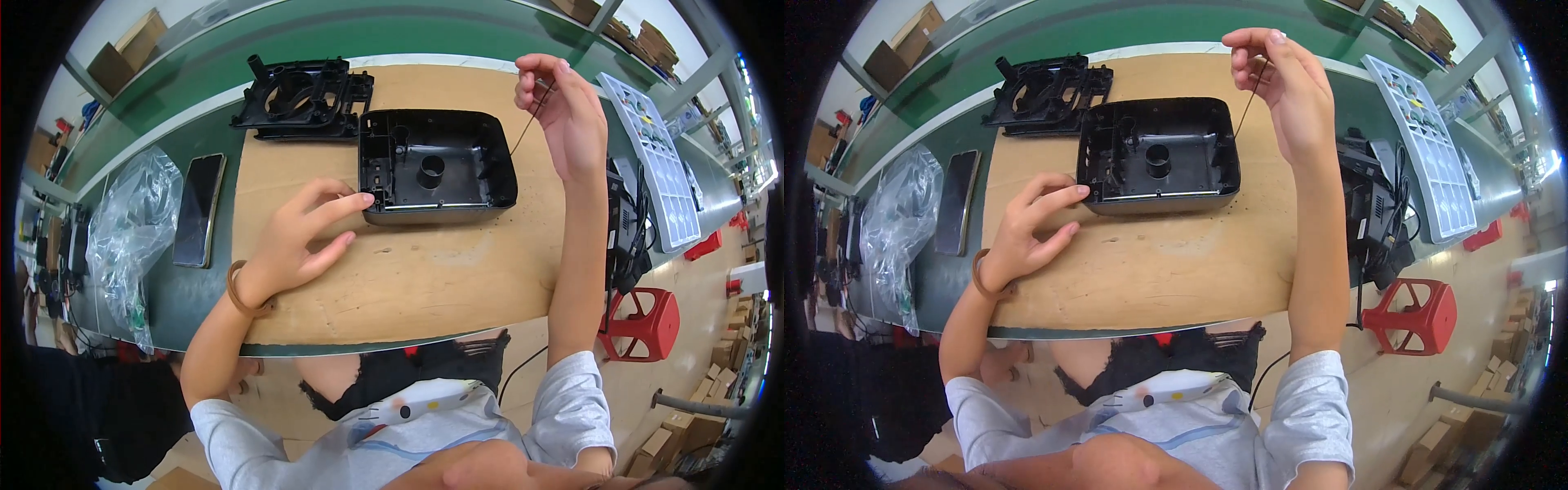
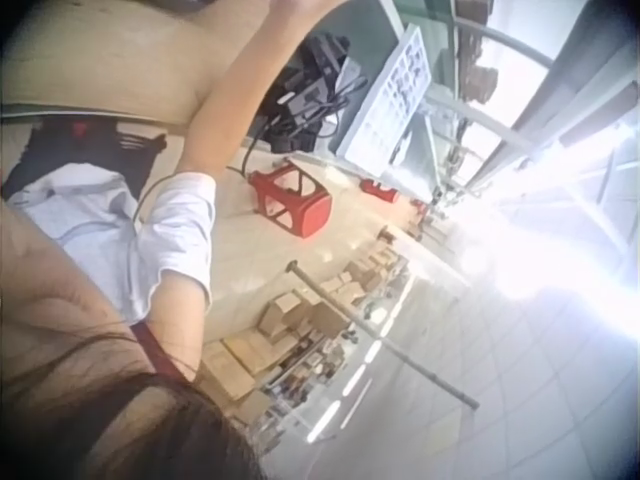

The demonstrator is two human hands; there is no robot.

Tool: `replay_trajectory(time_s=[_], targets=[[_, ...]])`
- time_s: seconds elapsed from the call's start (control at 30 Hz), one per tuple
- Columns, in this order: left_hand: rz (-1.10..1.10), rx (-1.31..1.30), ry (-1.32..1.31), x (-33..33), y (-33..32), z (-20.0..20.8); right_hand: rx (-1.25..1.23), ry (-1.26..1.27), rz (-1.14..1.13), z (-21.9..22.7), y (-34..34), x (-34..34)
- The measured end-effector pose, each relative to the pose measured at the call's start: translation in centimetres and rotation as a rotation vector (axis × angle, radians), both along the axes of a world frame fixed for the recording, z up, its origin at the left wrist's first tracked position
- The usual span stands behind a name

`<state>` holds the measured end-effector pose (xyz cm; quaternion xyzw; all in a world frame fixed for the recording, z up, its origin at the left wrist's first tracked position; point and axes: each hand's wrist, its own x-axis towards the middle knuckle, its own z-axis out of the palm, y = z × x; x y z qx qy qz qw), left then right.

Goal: The person assembles small electronic components and wires into a plastic housing by hand.

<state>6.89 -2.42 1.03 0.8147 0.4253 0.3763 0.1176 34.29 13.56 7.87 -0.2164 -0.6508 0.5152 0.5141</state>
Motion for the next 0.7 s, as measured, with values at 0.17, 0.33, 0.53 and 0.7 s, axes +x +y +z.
replay_trajectory(time_s=[0.17, 0.33, 0.53, 0.7], targets=[[0.019, -0.016, -0.002, 0.4, -0.3, 0.5, -0.178, 0.231, 0.386, -0.4, 1.9, 1.8], [-0.012, 0.006, 0.033, 0.1, -0.1, 0.2, -0.102, 0.162, 0.636, -0.2, 1.8, 1.0], [0.005, 0.019, 0.061, 0.3, -0.5, 0.1, 0.647, -0.439, -0.542, -1.9, 0.0, -1.7], [-0.003, -0.079, 0.006, 0.0, -0.8, 0.2, 0.494, -0.31, -0.513, -1.1, -0.7, -1.9]])
